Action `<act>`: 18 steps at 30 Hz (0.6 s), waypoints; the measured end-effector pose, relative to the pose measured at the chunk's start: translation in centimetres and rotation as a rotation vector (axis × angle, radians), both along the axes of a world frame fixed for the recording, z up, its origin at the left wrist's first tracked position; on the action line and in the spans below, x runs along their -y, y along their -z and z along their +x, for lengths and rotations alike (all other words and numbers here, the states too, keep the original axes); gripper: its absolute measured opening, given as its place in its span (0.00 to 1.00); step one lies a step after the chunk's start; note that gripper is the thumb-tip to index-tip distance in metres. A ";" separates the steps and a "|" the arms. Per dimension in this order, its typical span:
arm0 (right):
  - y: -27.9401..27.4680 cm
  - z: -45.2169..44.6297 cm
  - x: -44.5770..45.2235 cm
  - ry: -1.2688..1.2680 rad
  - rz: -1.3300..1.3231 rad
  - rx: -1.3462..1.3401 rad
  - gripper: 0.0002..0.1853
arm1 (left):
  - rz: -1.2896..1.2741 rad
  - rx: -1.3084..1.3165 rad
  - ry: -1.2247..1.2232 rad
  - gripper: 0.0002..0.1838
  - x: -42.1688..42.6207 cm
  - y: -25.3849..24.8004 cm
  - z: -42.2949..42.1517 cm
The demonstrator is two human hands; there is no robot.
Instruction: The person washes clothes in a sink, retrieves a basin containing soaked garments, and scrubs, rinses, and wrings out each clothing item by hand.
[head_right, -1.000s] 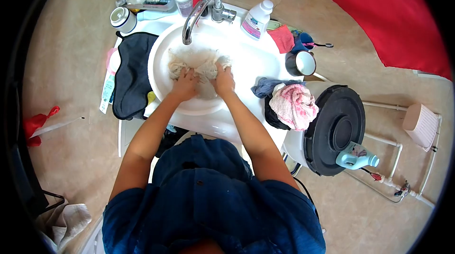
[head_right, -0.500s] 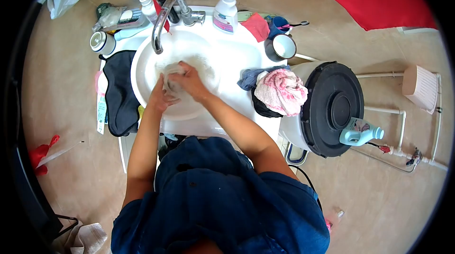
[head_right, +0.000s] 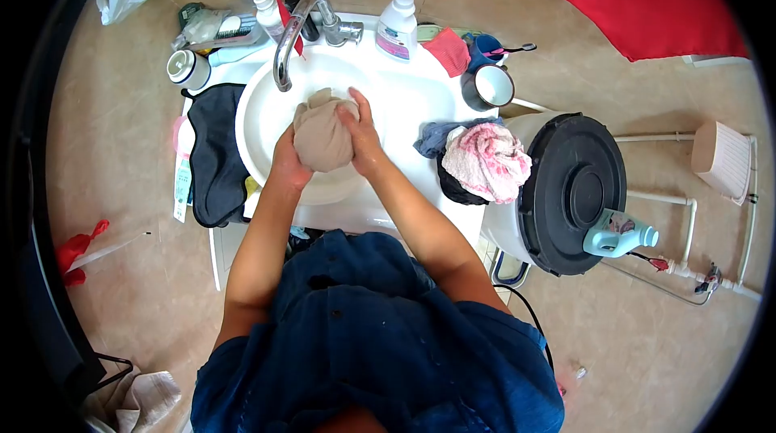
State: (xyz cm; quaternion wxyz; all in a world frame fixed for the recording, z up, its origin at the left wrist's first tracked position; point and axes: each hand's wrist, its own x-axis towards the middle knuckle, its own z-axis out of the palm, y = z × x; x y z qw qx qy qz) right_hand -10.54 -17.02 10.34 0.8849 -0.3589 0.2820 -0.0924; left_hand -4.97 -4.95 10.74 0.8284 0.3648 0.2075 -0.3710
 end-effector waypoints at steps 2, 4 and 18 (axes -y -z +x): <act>1.9 -0.1 0.7 -0.144 0.352 0.063 0.28 | -0.052 0.008 0.068 0.23 0.3 -0.8 -0.5; 2.3 0.1 1.5 -0.252 0.516 0.109 0.28 | -0.049 -0.067 0.089 0.24 0.6 -0.8 -0.3; -2.8 1.4 -1.7 -0.171 -1.174 0.312 0.12 | -0.069 0.015 0.190 0.25 -1.2 0.2 1.9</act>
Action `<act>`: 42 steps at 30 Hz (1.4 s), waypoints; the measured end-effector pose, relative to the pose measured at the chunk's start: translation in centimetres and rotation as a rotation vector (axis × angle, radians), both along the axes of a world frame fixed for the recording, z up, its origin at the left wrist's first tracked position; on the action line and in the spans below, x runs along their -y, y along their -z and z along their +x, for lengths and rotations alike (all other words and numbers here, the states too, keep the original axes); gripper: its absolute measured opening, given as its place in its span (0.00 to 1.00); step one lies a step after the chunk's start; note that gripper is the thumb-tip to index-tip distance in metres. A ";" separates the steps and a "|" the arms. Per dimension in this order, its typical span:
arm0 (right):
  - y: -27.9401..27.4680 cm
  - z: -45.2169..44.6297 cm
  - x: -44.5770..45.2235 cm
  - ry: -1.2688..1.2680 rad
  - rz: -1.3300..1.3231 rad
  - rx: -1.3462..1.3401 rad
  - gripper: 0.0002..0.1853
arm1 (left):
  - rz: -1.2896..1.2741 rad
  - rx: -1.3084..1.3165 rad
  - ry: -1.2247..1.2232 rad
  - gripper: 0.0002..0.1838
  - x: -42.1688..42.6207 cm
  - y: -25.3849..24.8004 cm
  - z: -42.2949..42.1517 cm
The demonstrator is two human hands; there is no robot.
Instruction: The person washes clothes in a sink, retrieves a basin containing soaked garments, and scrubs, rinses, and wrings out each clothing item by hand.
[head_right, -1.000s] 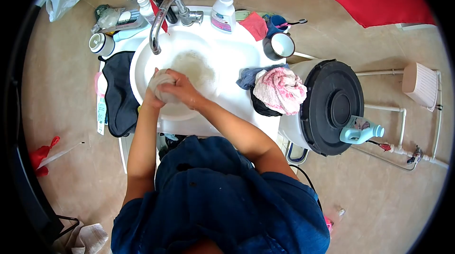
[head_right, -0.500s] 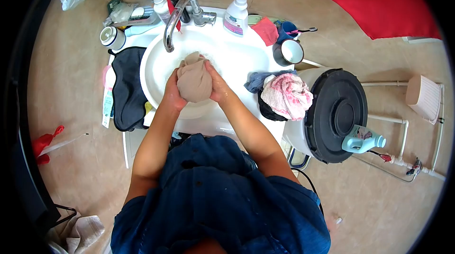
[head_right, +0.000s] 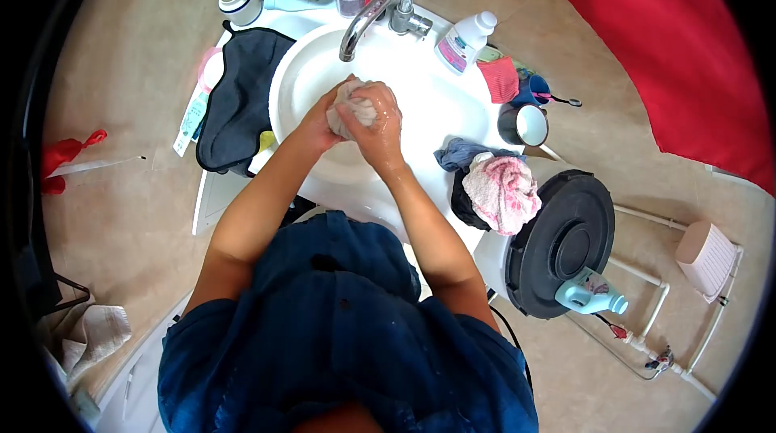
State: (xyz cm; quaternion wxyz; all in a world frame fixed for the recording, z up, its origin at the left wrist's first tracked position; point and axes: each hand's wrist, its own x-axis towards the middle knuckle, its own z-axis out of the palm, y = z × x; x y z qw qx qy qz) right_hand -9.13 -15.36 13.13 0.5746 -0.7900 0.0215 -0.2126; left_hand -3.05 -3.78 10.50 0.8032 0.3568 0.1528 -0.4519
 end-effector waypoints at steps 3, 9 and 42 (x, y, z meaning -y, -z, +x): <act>0.3 0.2 -0.9 0.127 0.412 -0.187 0.11 | 0.165 0.156 -0.217 0.20 1.1 1.4 -0.2; 4.2 1.4 -0.3 0.235 0.982 -0.324 0.17 | 0.916 0.664 -0.204 0.17 2.3 1.1 -0.6; -1.6 -33.8 14.1 -0.290 -1.143 -0.129 0.18 | 0.844 1.251 0.239 0.23 12.1 7.1 -31.4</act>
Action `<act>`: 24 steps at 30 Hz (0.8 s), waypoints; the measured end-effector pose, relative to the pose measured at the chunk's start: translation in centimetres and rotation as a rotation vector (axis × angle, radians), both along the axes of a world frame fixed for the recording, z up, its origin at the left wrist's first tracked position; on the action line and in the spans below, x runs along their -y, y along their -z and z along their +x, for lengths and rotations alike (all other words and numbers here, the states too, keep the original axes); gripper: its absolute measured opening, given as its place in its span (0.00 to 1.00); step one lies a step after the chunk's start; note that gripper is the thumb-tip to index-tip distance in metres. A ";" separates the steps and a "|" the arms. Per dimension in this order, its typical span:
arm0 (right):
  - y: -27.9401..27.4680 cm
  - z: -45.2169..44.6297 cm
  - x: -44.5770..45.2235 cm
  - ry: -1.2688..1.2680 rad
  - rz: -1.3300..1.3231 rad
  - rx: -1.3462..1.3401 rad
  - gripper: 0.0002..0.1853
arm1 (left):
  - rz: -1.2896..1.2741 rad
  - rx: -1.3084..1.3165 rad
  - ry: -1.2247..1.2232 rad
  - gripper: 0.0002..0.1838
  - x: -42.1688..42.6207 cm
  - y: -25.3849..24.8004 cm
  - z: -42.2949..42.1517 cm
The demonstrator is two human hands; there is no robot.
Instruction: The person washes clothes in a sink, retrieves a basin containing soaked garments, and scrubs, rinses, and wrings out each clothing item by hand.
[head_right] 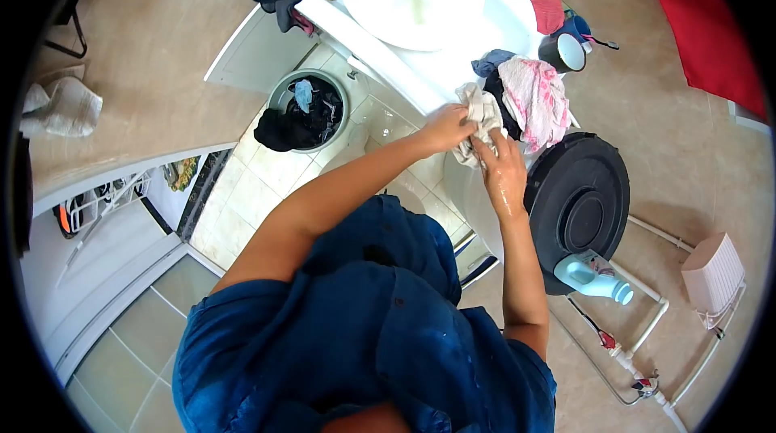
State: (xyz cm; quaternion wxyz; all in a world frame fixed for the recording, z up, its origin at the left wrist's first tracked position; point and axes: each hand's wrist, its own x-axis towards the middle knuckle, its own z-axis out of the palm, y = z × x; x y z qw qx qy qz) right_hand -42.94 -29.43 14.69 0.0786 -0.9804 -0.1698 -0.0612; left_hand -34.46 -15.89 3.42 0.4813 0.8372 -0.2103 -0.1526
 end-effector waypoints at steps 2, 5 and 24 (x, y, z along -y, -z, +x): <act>2.5 -1.3 1.7 -0.008 -0.092 -0.013 0.19 | -0.025 -0.018 -0.021 0.23 -0.4 0.1 -1.6; 4.2 -2.4 2.3 0.076 -0.078 -0.088 0.22 | -0.044 -0.188 -0.008 0.22 -1.6 -0.6 -2.3; 2.6 5.2 -20.3 -0.063 -0.209 -0.099 0.14 | -0.239 -0.693 -0.734 0.12 -35.7 19.7 -12.4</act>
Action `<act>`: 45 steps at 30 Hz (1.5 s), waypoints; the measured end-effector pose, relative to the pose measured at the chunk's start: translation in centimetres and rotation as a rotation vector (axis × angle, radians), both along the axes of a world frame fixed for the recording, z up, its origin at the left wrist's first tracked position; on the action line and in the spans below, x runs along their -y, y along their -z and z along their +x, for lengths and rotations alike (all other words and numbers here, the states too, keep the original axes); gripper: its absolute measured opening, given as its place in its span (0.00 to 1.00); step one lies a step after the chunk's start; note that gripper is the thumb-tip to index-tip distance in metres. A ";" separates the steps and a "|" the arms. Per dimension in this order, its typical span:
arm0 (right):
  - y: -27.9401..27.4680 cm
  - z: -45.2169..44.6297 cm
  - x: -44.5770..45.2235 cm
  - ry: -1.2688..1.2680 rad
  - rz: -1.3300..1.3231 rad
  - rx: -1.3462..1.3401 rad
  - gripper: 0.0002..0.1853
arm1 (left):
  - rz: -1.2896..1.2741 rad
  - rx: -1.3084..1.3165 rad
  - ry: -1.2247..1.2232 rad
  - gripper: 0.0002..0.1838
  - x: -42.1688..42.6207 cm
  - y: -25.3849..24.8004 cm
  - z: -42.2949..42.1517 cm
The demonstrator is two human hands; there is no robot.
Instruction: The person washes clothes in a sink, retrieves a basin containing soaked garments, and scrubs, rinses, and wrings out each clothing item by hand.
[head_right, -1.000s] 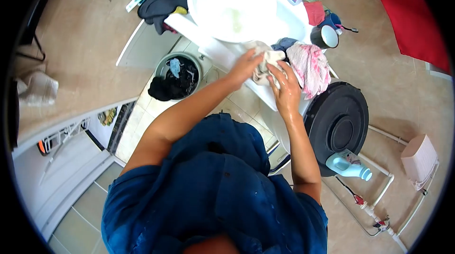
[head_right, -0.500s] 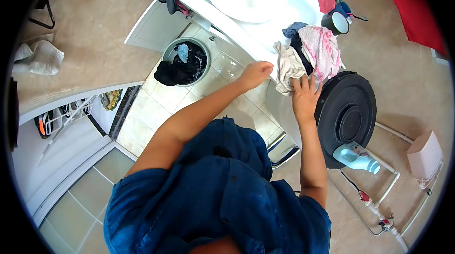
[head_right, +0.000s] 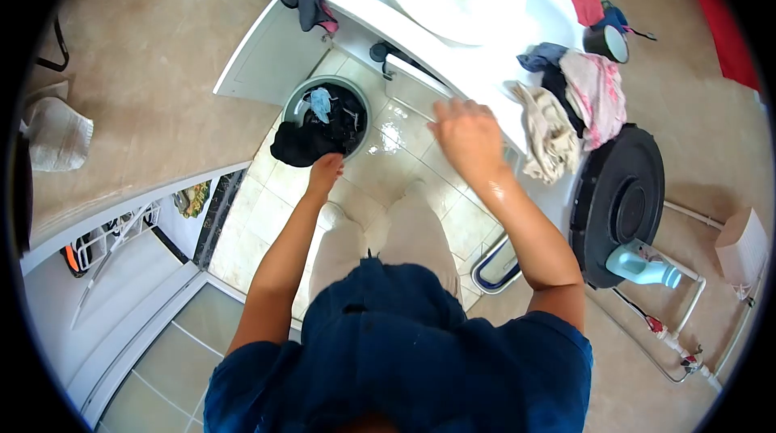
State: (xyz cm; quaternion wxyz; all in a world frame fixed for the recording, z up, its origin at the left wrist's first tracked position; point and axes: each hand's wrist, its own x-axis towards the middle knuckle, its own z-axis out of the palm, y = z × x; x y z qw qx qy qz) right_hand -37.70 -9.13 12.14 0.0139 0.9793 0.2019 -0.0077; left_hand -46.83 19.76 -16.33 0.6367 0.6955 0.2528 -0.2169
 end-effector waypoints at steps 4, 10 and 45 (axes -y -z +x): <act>9.5 1.6 -7.6 -0.148 0.027 -0.234 0.15 | 0.190 -0.080 -0.054 0.12 -9.3 5.8 -3.7; 26.0 3.8 -14.4 -0.230 -0.059 -0.596 0.20 | 0.496 -0.124 -0.052 0.12 -18.0 15.1 -7.2; 76.5 7.4 -13.2 0.837 1.052 -0.964 0.39 | -0.081 -0.101 -0.496 0.51 -27.9 42.1 3.6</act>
